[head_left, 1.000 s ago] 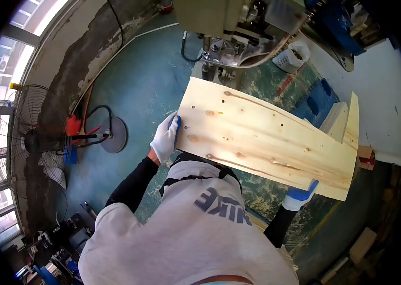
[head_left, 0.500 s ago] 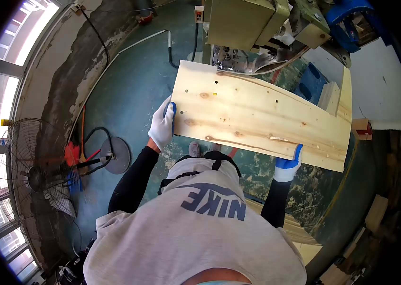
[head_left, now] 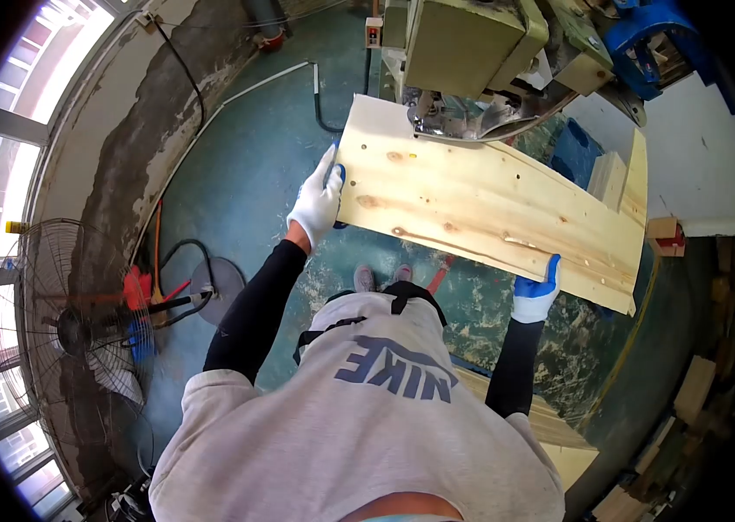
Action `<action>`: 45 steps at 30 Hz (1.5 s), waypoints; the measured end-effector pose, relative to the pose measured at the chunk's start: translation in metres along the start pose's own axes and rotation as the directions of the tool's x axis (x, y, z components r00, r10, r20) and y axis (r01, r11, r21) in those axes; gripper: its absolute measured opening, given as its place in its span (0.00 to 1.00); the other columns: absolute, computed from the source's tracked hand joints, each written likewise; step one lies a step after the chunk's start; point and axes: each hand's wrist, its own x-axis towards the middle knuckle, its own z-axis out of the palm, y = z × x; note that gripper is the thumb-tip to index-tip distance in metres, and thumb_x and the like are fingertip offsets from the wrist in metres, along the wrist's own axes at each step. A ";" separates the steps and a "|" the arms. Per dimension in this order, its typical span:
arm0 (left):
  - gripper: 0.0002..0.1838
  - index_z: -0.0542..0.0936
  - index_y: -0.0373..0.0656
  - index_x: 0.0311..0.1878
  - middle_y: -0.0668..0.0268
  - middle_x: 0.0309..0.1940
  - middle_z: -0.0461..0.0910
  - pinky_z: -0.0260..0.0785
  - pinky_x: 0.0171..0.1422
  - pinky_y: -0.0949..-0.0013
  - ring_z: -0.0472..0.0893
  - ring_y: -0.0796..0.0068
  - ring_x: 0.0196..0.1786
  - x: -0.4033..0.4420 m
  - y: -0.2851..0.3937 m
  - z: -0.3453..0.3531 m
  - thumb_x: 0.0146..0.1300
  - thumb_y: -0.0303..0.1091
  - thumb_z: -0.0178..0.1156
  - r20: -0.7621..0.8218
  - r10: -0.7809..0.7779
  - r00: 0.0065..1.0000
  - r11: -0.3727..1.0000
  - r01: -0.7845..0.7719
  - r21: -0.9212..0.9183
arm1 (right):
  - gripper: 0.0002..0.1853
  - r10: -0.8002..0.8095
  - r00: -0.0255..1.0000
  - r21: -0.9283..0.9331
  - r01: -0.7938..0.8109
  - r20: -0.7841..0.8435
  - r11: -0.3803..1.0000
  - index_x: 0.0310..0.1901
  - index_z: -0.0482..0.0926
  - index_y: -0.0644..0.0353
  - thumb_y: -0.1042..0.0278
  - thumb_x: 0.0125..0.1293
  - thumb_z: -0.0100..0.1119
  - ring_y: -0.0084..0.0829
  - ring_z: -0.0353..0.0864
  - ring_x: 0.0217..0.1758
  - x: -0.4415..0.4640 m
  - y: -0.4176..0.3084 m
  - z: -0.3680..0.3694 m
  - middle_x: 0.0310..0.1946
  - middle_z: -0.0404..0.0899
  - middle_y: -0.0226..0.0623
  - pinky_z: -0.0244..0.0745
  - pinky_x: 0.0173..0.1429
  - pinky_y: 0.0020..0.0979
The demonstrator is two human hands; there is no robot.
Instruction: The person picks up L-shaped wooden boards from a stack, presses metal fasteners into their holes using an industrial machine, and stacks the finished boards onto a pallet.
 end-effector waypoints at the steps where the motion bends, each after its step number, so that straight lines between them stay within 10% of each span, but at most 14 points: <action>1: 0.26 0.66 0.45 0.77 0.48 0.53 0.84 0.72 0.60 0.66 0.83 0.66 0.52 0.005 -0.005 0.002 0.79 0.38 0.49 -0.012 0.041 0.999 0.999 -0.041 0.011 | 0.22 -0.012 1.000 0.059 0.013 -0.016 0.998 0.66 0.71 0.61 0.55 0.80 0.51 0.33 0.77 0.65 0.009 0.007 -0.007 0.60 0.78 0.38 0.76 0.68 0.39; 7: 0.26 0.65 0.49 0.78 0.57 0.37 0.80 0.73 0.50 0.68 0.77 0.72 0.38 0.016 -0.004 0.004 0.79 0.39 0.49 0.003 0.014 1.000 1.000 -0.014 0.027 | 0.23 -0.006 1.000 0.169 0.006 0.000 0.986 0.67 0.71 0.61 0.57 0.79 0.54 0.36 0.76 0.67 0.021 0.011 -0.018 0.63 0.77 0.39 0.75 0.70 0.41; 20: 0.27 0.64 0.47 0.78 0.52 0.47 0.83 0.72 0.58 0.67 0.79 0.67 0.45 0.011 -0.018 -0.005 0.80 0.39 0.50 0.039 0.106 0.994 0.994 -0.106 -0.006 | 0.24 0.033 0.998 0.240 -0.020 -0.050 0.970 0.68 0.70 0.63 0.57 0.79 0.54 0.36 0.75 0.69 0.004 0.018 -0.029 0.66 0.76 0.42 0.72 0.73 0.43; 22: 0.27 0.64 0.45 0.78 0.52 0.50 0.83 0.71 0.61 0.67 0.79 0.67 0.48 0.006 -0.031 -0.001 0.80 0.39 0.50 0.002 0.127 0.992 0.991 -0.127 0.035 | 0.25 -0.003 0.999 -0.006 0.003 0.036 1.000 0.69 0.69 0.63 0.57 0.80 0.52 0.36 0.74 0.69 -0.010 0.013 -0.021 0.67 0.74 0.42 0.72 0.74 0.42; 23: 0.27 0.63 0.45 0.78 0.52 0.52 0.83 0.70 0.62 0.68 0.79 0.68 0.49 0.009 -0.036 0.000 0.80 0.39 0.49 -0.004 0.117 0.993 0.991 -0.116 0.069 | 0.22 0.034 0.999 0.194 -0.033 -0.002 0.980 0.67 0.72 0.58 0.58 0.77 0.57 0.35 0.78 0.64 0.003 0.020 -0.033 0.62 0.78 0.37 0.77 0.68 0.42; 43: 0.23 0.71 0.48 0.74 0.64 0.37 0.81 0.74 0.42 0.70 0.76 0.78 0.35 0.030 -0.016 -0.007 0.79 0.39 0.50 0.037 -0.071 0.997 0.997 0.071 -0.013 | 0.22 0.080 0.991 0.231 -0.054 -0.104 0.971 0.67 0.72 0.59 0.57 0.79 0.54 0.30 0.78 0.65 -0.036 0.016 0.005 0.63 0.78 0.36 0.78 0.68 0.36; 45: 0.22 0.73 0.47 0.73 0.64 0.36 0.81 0.74 0.40 0.70 0.77 0.78 0.34 0.033 -0.021 -0.006 0.79 0.39 0.50 -0.028 0.088 0.996 0.996 -0.088 0.007 | 0.22 0.052 0.994 0.231 -0.027 -0.101 0.973 0.66 0.73 0.59 0.57 0.78 0.55 0.31 0.78 0.65 -0.032 0.016 0.002 0.63 0.78 0.36 0.77 0.68 0.37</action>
